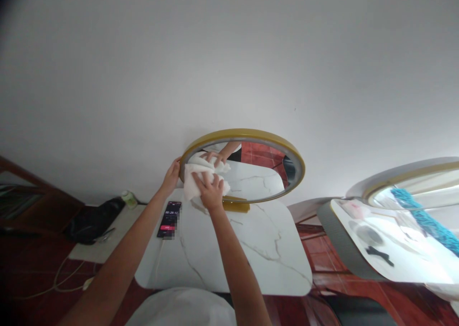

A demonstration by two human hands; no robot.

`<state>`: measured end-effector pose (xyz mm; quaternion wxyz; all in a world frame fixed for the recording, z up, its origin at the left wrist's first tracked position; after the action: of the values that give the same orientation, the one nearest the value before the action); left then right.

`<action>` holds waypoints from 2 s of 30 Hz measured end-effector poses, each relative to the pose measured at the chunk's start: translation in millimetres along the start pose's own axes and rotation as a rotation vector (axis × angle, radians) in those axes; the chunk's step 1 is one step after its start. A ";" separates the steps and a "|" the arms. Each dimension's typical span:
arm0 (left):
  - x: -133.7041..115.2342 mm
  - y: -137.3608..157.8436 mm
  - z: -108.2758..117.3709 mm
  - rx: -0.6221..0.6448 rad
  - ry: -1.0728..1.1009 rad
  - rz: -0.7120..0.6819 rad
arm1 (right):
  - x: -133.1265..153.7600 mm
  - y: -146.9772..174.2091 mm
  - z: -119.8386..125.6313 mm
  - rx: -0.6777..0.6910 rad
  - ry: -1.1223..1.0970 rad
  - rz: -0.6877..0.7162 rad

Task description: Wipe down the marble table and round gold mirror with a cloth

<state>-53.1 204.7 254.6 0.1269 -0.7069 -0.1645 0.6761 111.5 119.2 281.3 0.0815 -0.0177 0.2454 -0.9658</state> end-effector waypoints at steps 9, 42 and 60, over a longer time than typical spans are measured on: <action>-0.6 -0.6 2.5 -0.037 -0.059 -0.032 | 2.7 34.8 -51.2 0.236 -0.007 0.061; -5.6 1.9 -3.4 0.011 0.009 -0.027 | -9.5 -15.2 36.1 -0.126 0.009 -0.045; -2.3 1.0 0.8 -0.010 -0.067 -0.044 | -0.7 11.8 -5.7 0.037 0.023 0.011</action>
<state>-54.0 202.9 256.2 0.1326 -0.6808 -0.1877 0.6955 113.5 111.8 270.6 0.0845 -0.0039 0.2286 -0.9698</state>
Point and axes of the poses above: each hand's wrist, its own y-axis away from the middle knuckle, its own z-axis out of the back of the hand, x = y × z, the point moved 6 cm from there along -y, towards the middle knuckle, and after that the axes turned 7 degrees about -z, right-handed, at the moved point
